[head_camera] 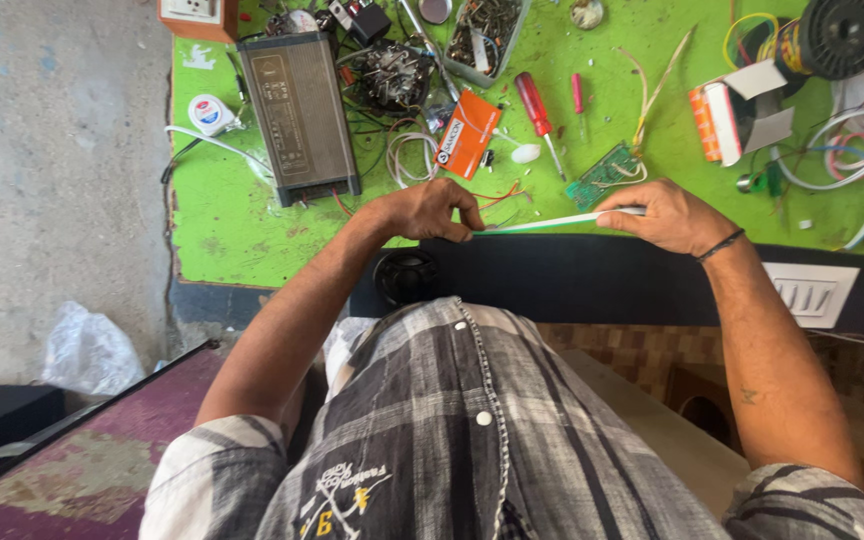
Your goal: The person applies glue from a small bottle to the edge of a black speaker enclosure and presses a green foam strip along the glued edge. They repeat this process along the enclosure's perimeter, occasionally picking up and repositioning the foam strip.
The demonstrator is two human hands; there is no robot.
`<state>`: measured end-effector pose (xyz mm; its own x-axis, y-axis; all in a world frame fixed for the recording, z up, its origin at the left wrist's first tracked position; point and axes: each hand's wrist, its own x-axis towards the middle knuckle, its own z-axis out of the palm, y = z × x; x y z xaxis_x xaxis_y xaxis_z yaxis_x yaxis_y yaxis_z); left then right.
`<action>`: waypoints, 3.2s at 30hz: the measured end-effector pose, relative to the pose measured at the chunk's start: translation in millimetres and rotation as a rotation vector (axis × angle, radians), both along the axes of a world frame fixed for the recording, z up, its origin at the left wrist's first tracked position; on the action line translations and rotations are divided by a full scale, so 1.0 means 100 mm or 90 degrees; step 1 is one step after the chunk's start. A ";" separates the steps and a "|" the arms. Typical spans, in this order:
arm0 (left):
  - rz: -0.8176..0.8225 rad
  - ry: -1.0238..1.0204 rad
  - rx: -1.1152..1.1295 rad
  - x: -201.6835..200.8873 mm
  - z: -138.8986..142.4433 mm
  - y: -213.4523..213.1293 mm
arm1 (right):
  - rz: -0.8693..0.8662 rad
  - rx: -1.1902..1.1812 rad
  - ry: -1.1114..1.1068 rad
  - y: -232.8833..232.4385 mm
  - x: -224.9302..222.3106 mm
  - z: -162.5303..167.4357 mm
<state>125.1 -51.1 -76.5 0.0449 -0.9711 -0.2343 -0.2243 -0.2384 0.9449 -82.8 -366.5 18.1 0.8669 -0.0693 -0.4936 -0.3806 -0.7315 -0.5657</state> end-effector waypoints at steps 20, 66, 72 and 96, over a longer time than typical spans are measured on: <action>0.008 -0.040 -0.024 -0.01 -0.02 0.00 | 0.026 0.086 -0.301 1.43 0.32 -0.25; -0.072 0.216 0.143 0.11 -0.03 -0.21 | -0.288 -0.160 -0.285 0.49 0.93 -0.26; -0.101 0.280 0.098 0.11 0.02 -0.22 | -0.129 -0.093 -0.179 0.61 1.15 -0.24; -0.089 0.262 0.137 0.17 -0.09 -0.23 | -0.200 0.052 -0.248 0.67 1.03 -0.24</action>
<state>142.0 -74.1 -85.0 -0.2203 -0.8890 -0.4013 0.1138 -0.4321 0.8946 19.7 -299.4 -6.0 0.9314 -0.3308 -0.1518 -0.3239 -0.5629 -0.7604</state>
